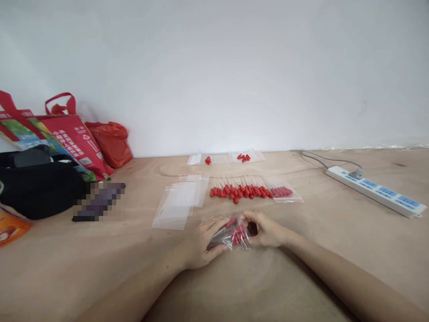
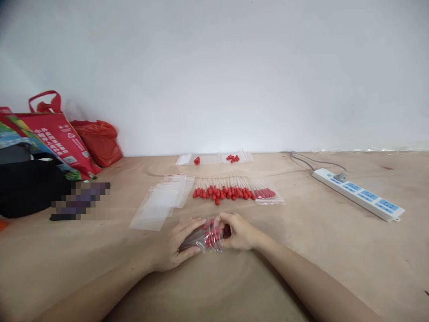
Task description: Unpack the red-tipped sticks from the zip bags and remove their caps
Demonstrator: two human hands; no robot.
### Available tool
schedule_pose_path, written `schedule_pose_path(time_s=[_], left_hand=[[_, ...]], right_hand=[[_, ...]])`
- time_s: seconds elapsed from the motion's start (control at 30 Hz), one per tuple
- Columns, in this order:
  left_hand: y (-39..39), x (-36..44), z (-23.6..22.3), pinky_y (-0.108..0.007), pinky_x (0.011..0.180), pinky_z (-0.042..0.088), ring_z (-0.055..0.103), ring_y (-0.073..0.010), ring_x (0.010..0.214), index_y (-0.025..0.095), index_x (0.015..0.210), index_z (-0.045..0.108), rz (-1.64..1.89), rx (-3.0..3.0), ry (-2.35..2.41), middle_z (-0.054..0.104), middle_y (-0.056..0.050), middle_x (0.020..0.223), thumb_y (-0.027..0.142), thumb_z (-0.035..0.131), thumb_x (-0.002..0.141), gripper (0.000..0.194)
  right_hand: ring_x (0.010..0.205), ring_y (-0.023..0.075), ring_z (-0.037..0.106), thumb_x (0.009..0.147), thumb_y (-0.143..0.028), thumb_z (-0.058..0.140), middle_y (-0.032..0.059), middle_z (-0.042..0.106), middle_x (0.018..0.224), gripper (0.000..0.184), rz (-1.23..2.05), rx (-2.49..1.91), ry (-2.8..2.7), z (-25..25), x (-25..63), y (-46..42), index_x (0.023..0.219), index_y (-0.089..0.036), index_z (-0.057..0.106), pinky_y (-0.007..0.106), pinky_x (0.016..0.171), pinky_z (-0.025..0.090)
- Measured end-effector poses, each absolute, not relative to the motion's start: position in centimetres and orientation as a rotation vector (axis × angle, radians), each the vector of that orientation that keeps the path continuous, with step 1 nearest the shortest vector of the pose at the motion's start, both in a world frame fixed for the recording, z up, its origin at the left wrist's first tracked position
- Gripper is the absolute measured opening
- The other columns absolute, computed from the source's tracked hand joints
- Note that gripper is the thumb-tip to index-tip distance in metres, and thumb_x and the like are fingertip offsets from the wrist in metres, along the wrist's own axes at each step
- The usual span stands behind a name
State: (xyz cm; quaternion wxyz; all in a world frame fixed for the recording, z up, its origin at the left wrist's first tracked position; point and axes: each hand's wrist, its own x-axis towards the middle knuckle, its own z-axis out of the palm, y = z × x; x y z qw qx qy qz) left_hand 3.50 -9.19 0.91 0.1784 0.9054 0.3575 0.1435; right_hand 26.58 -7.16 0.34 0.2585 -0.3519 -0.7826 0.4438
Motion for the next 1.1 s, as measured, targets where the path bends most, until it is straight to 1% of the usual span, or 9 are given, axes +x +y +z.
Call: schedule_pose_path(time_s=[0.13, 0.2, 0.4, 0.5, 0.67, 0.8, 0.93, 1.0, 1.1], left_hand=[[-9.2, 3.5, 1.2, -0.045, 0.100, 0.031, 0.038, -0.0240, 0.121, 0.022, 0.131, 0.029, 0.383, 2.534, 1.041, 0.042, -0.009, 0.132, 0.038, 0.046, 0.082, 0.055], [-9.2, 3.5, 1.4, -0.044, 0.100, 0.032, 0.039, -0.0235, 0.121, 0.021, 0.130, 0.031, 0.376, 2.531, 1.044, 0.042, -0.010, 0.131, 0.038, 0.047, 0.082, 0.054], [-9.3, 3.4, 1.6, -0.044, 0.101, 0.031, 0.036, -0.0225, 0.122, 0.021, 0.130, 0.032, 0.351, 2.532, 1.053, 0.041, -0.009, 0.133, 0.036, 0.044, 0.084, 0.050], [-9.3, 3.4, 1.8, -0.044, 0.101, 0.030, 0.036, -0.0227, 0.123, 0.019, 0.130, 0.031, 0.316, 2.520, 1.077, 0.040, -0.010, 0.133, 0.037, 0.045, 0.083, 0.052], [-9.2, 3.3, 1.8, -0.045, 0.102, 0.029, 0.033, -0.0232, 0.125, 0.019, 0.131, 0.031, 0.280, 2.506, 1.089, 0.039, -0.009, 0.135, 0.038, 0.043, 0.084, 0.051], [-9.1, 3.2, 1.6, -0.046, 0.103, 0.028, 0.032, -0.0233, 0.125, 0.020, 0.131, 0.031, 0.273, 2.515, 1.067, 0.037, -0.009, 0.136, 0.038, 0.043, 0.084, 0.051], [-9.0, 3.0, 1.5, -0.046, 0.104, 0.026, 0.031, -0.0232, 0.126, 0.020, 0.131, 0.031, 0.288, 2.523, 1.055, 0.036, -0.008, 0.136, 0.038, 0.043, 0.084, 0.051], [-9.0, 3.0, 1.4, -0.046, 0.104, 0.026, 0.031, -0.0229, 0.126, 0.020, 0.130, 0.031, 0.295, 2.534, 1.049, 0.037, -0.008, 0.136, 0.040, 0.044, 0.084, 0.052], [-9.0, 3.0, 1.4, -0.046, 0.104, 0.026, 0.031, -0.0228, 0.126, 0.020, 0.130, 0.032, 0.294, 2.539, 1.049, 0.037, -0.009, 0.136, 0.040, 0.044, 0.084, 0.052]], right_hand=[[0.059, 0.0083, 0.047, 0.061, -0.036, 0.070, -0.0031, 0.054, 0.066, 0.029, 1.293, -0.897, -2.038, -0.2, 26.5, -7.1, 0.076, -0.015, 0.056, 0.019, 0.054, 0.038], [0.058, 0.0084, 0.048, 0.062, -0.038, 0.070, -0.0023, 0.055, 0.067, 0.030, 1.383, -0.895, -1.962, -0.5, 26.5, -7.0, 0.076, -0.015, 0.057, 0.020, 0.054, 0.039], [0.050, 0.0052, 0.047, 0.056, -0.034, 0.075, -0.0052, 0.054, 0.060, 0.035, 1.523, -0.949, -1.675, -0.6, 28.0, -5.8, 0.079, -0.016, 0.056, 0.019, 0.049, 0.039], [0.052, 0.0074, 0.053, 0.055, -0.031, 0.076, -0.0038, 0.058, 0.064, 0.037, 1.577, -1.015, -1.561, 0.0, 29.1, -5.2, 0.081, -0.016, 0.056, 0.020, 0.047, 0.042], [0.063, 0.0089, 0.059, 0.058, -0.027, 0.074, -0.0015, 0.062, 0.070, 0.032, 1.615, -0.998, -1.376, 0.4, 30.4, -4.5, 0.083, -0.016, 0.058, 0.022, 0.060, 0.048], [0.059, 0.0067, 0.058, 0.058, -0.025, 0.075, -0.0016, 0.063, 0.068, 0.027, 1.575, -0.960, -1.325, 0.8, 31.8, -3.8, 0.079, -0.016, 0.060, 0.019, 0.057, 0.047], [0.054, 0.0063, 0.057, 0.056, -0.024, 0.076, -0.0026, 0.063, 0.065, 0.026, 1.425, -0.975, -1.214, 2.4, 33.8, -2.7, 0.077, -0.018, 0.060, 0.017, 0.050, 0.046], [0.056, 0.0069, 0.059, 0.058, -0.025, 0.075, -0.0027, 0.064, 0.067, 0.026, 1.293, -0.936, -1.179, 3.4, 34.0, -2.1, 0.078, -0.019, 0.060, 0.017, 0.053, 0.047], [0.067, 0.0097, 0.061, 0.060, -0.025, 0.073, -0.0013, 0.066, 0.074, 0.023, 1.063, -0.850, -1.260, 4.3, 32.3, -1.0, 0.078, -0.020, 0.058, 0.022, 0.064, 0.050]])
